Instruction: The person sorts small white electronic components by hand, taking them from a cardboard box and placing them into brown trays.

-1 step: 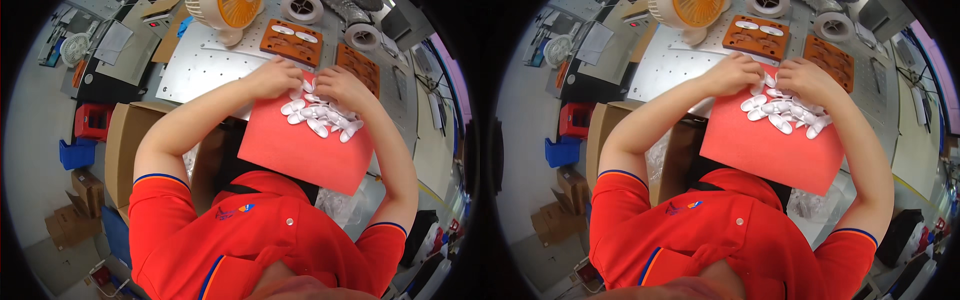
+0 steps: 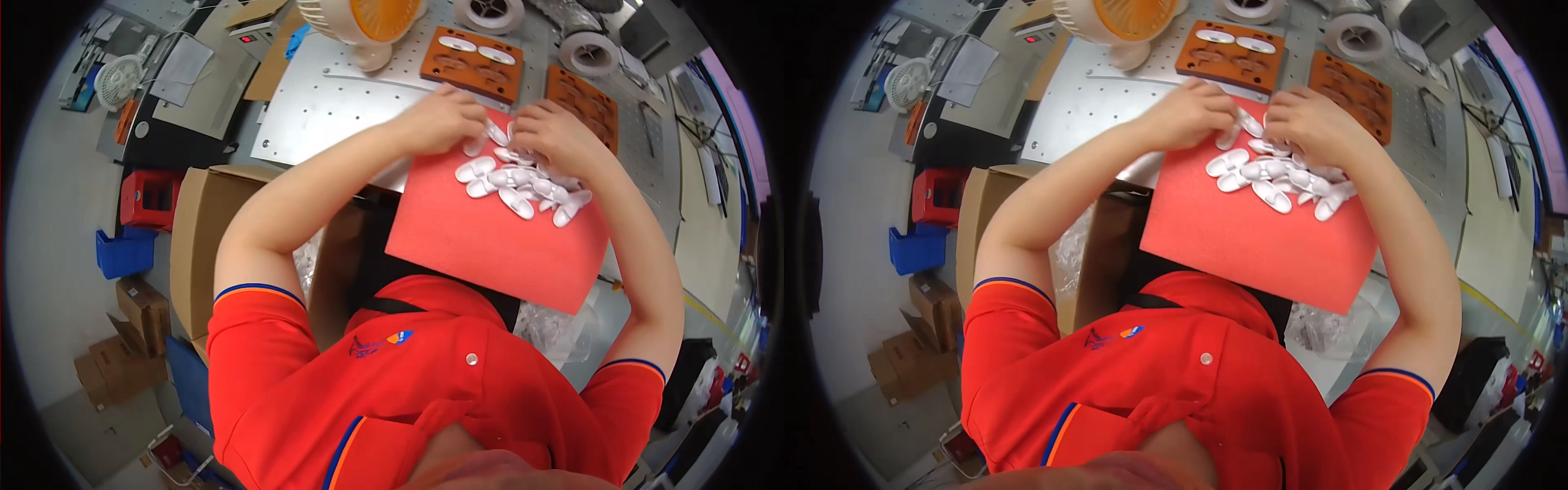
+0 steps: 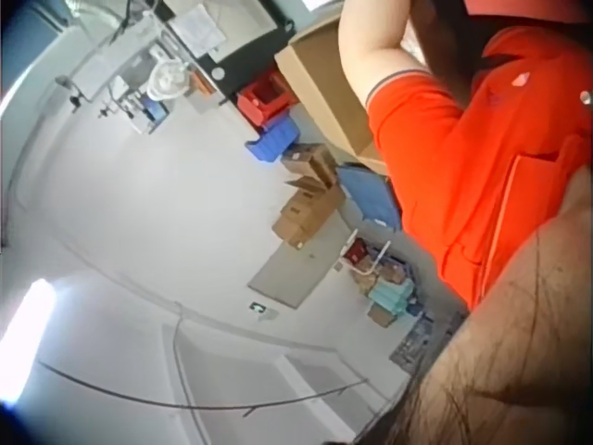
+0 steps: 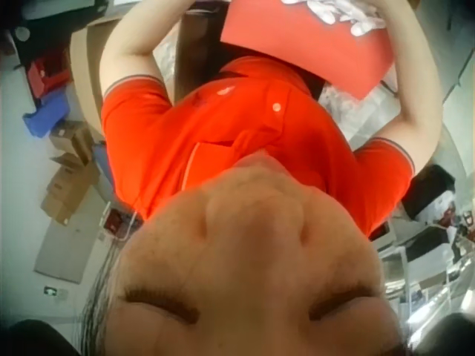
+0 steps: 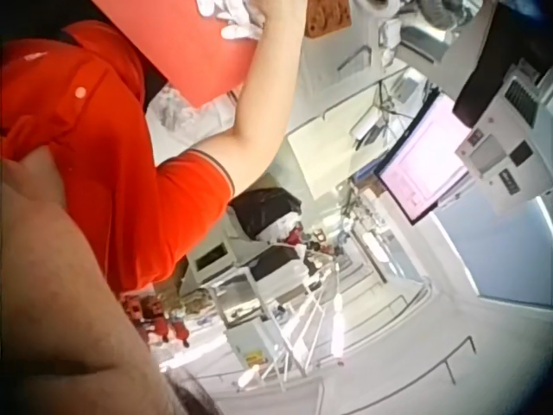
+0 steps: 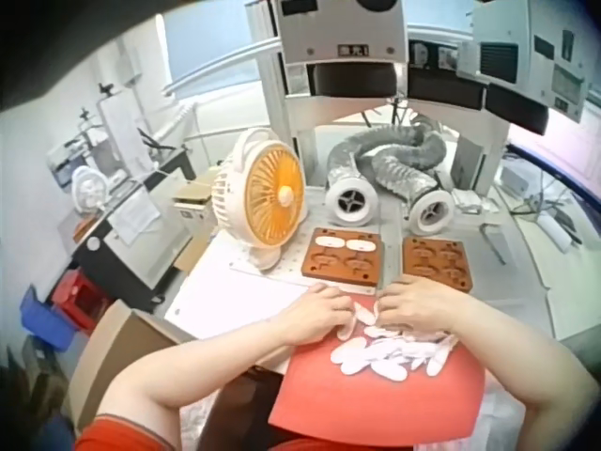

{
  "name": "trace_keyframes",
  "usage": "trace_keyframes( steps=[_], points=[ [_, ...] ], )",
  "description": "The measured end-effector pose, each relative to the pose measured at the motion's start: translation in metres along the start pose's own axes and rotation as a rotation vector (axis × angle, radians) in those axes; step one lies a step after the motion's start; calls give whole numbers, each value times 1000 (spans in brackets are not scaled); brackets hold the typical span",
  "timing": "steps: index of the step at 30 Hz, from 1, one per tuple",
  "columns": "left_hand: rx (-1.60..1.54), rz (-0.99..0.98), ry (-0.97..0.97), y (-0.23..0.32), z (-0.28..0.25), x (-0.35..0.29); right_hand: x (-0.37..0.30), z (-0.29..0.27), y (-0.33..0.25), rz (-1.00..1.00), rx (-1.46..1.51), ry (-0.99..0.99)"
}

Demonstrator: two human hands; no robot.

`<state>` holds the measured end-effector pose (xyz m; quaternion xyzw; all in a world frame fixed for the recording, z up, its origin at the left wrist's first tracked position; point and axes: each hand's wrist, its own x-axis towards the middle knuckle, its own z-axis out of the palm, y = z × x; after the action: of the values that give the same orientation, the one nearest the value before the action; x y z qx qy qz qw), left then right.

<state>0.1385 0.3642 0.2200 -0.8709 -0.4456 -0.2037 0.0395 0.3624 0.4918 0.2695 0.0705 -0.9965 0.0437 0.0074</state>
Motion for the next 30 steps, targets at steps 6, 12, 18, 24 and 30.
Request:
trace_keyframes(
  steps=[6, 12, 18, 24, 30],
  points=[
    [-392, -614, 25, 13, -13, -1, 3, 4, 4, 29, -133, 30],
    [-273, -709, -109, 19, 0, 10, -21, -1, 6, 89, 0, 165],
    [-896, -808, -100, 0, -20, 32, -76, -1, 11, 521, 541, 582],
    [10, -302, 320, -7, 70, 165, -87, 39, 88, 942, 59, 688],
    [466, -306, 48, -1, 94, 180, -83, 56, 72, 895, -469, 626]
  ],
)
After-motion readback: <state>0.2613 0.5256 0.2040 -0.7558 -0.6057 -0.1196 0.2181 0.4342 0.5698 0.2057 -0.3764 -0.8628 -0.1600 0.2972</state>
